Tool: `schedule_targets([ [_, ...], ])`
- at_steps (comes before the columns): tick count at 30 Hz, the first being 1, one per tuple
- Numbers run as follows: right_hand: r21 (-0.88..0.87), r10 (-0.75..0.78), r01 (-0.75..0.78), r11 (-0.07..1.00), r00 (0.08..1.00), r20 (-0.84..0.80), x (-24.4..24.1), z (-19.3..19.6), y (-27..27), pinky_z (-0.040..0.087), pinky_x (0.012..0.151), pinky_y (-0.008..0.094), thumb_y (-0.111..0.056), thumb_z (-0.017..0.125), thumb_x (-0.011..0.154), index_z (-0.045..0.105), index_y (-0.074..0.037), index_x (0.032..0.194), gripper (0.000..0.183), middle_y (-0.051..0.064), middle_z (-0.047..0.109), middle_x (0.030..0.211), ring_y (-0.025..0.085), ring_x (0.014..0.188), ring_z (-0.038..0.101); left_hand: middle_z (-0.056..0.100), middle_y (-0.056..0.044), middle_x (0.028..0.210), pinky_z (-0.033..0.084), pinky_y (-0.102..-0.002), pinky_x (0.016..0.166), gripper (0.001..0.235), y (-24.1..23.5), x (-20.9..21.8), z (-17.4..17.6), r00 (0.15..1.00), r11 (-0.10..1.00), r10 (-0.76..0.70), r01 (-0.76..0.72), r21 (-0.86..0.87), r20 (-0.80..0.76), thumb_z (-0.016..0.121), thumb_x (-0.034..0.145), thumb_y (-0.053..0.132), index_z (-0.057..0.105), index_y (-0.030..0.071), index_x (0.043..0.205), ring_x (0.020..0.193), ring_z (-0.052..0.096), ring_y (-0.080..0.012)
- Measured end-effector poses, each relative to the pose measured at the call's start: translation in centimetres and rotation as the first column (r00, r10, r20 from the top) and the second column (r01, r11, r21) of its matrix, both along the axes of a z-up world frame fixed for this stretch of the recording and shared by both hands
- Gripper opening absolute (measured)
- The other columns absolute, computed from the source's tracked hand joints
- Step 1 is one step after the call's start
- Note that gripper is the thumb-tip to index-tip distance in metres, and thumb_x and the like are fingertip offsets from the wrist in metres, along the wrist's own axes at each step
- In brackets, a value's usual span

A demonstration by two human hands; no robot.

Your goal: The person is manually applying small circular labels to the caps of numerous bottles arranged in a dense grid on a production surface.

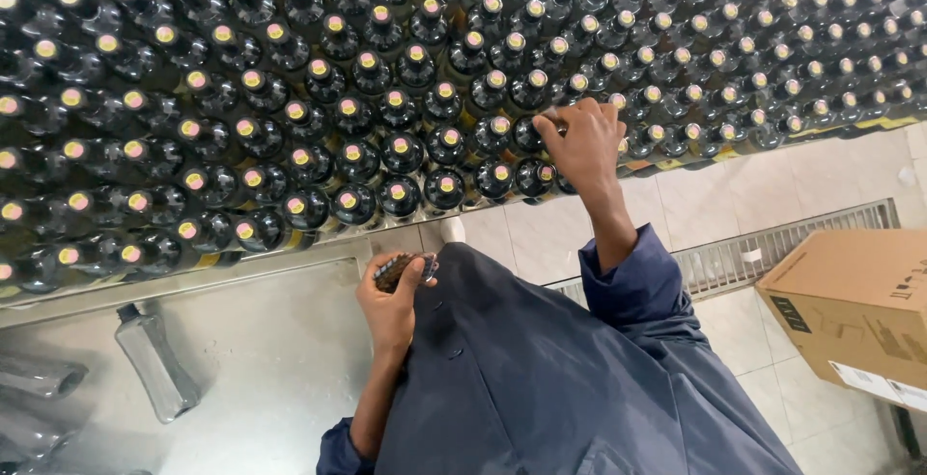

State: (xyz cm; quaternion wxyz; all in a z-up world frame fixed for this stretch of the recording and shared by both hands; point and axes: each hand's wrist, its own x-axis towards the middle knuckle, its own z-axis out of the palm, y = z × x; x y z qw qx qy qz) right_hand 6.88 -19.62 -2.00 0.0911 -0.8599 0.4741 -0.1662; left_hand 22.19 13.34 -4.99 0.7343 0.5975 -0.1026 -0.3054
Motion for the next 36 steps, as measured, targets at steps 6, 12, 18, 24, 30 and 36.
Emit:
schedule_targets([
  [6,-0.015,-0.020,0.019,1.000,0.996,-0.092,0.6,-1.3,0.4,0.041,0.097,0.057,-0.050,0.089,0.091,0.081,-0.016,0.122,0.046,0.005,0.064,0.113,0.037,0.124,0.052,0.080,-0.029,0.085,0.070,-0.043,0.056,0.020,-0.3,0.0,0.3,1.000,1.000,0.014,-0.014,0.003,-0.021,0.089,0.092,0.006,0.074,-0.007,0.097,0.067,0.081,-0.0319],
  [12,0.014,-0.023,0.025,1.000,0.987,-0.156,1.2,-0.5,0.3,0.037,0.096,0.057,-0.052,0.091,0.089,0.081,-0.013,0.122,0.052,0.005,0.064,0.110,0.035,0.117,0.049,0.080,-0.030,0.087,0.071,-0.044,0.057,0.021,-0.5,-0.1,0.0,0.997,1.000,-0.022,0.023,0.017,-0.068,0.088,0.093,0.008,0.076,-0.006,0.100,0.072,0.081,-0.0344],
  [18,-0.019,-0.008,0.008,1.000,1.000,-0.022,0.2,0.9,2.0,0.040,0.092,0.057,-0.069,0.084,0.094,0.072,-0.007,0.142,0.079,0.010,0.061,0.117,0.038,0.116,0.049,0.081,-0.031,0.088,0.071,-0.043,0.057,0.021,-0.6,0.1,1.0,0.993,1.000,-0.018,0.020,0.011,-0.119,0.089,0.091,0.007,0.075,-0.007,0.098,0.072,0.081,-0.0335],
  [24,0.365,0.255,-0.481,0.797,0.816,0.519,3.1,5.8,13.7,0.058,0.078,0.034,-0.052,0.090,0.086,0.085,-0.017,0.118,0.048,0.005,0.079,0.091,0.023,0.084,0.073,0.081,-0.024,0.090,0.067,-0.045,0.067,0.046,-2.8,-0.2,1.0,0.993,0.996,-0.062,0.068,0.060,-0.096,0.102,0.076,0.017,0.077,-0.005,0.107,0.082,0.077,-0.0245],
  [30,0.458,0.178,-0.666,0.589,0.659,0.730,3.1,2.3,15.0,0.056,0.060,0.028,-0.021,0.094,0.088,0.089,-0.009,0.101,0.018,0.006,0.075,0.085,0.017,0.067,0.070,0.084,-0.016,0.097,0.068,-0.040,0.080,0.052,-3.4,-0.8,-1.1,0.960,0.986,-0.148,0.126,-0.106,-0.238,0.104,0.072,0.013,0.076,0.002,0.113,0.091,0.080,-0.0208],
  [36,0.323,0.285,-0.590,0.740,0.710,0.644,3.6,1.9,15.3,0.056,0.064,0.033,-0.011,0.083,0.099,0.087,-0.007,0.113,0.016,0.011,0.074,0.095,0.022,0.070,0.069,0.081,-0.023,0.105,0.066,-0.050,0.083,0.047,-2.7,-0.1,-1.5,0.966,0.981,-0.194,0.195,-0.009,-0.169,0.098,0.087,0.025,0.074,0.001,0.120,0.098,0.078,-0.0303],
])
